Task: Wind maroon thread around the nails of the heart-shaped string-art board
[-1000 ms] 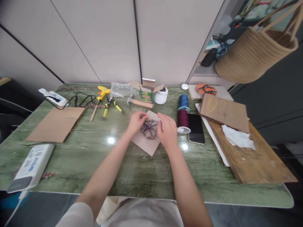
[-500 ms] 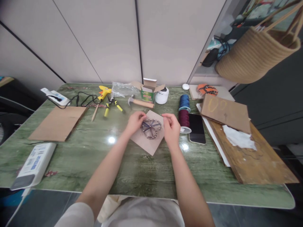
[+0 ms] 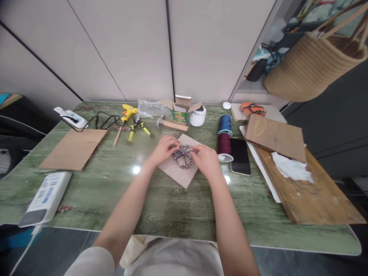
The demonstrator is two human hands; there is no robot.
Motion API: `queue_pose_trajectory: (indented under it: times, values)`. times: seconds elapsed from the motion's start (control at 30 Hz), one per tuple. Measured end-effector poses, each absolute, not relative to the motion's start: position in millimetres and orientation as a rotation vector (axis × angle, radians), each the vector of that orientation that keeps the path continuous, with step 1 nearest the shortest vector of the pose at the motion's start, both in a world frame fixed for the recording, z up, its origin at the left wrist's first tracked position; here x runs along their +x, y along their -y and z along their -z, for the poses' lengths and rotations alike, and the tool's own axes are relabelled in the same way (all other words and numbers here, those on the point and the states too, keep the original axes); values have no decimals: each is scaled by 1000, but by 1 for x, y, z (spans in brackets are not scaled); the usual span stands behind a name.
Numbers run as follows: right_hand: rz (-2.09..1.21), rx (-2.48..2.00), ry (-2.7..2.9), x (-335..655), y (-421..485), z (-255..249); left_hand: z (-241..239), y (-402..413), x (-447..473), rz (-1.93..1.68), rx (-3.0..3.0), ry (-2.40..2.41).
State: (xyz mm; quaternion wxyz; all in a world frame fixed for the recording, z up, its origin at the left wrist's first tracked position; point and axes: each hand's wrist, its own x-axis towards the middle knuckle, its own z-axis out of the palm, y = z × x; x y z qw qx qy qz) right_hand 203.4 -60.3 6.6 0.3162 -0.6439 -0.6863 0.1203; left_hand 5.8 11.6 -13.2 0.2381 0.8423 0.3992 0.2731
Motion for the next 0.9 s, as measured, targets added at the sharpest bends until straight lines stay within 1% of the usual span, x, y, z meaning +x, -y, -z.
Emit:
queue_pose_trajectory:
  times: [0.13, 0.4, 0.7, 0.9]
  values:
    - [-361, -1618, 1912, 206, 61, -6, 12, -10, 6, -740, 2308, -1105]
    - [-538, -1645, 1948, 203, 65, -11, 11, -7, 8, -724, 2327, -1080]
    - [-541, -1687, 2038, 194, 67, -13, 10, -4, 10, -695, 2350, -1105]
    - [-499, -1717, 2078, 197, 67, -13, 11, -4, 11, -787, 2311, -1074]
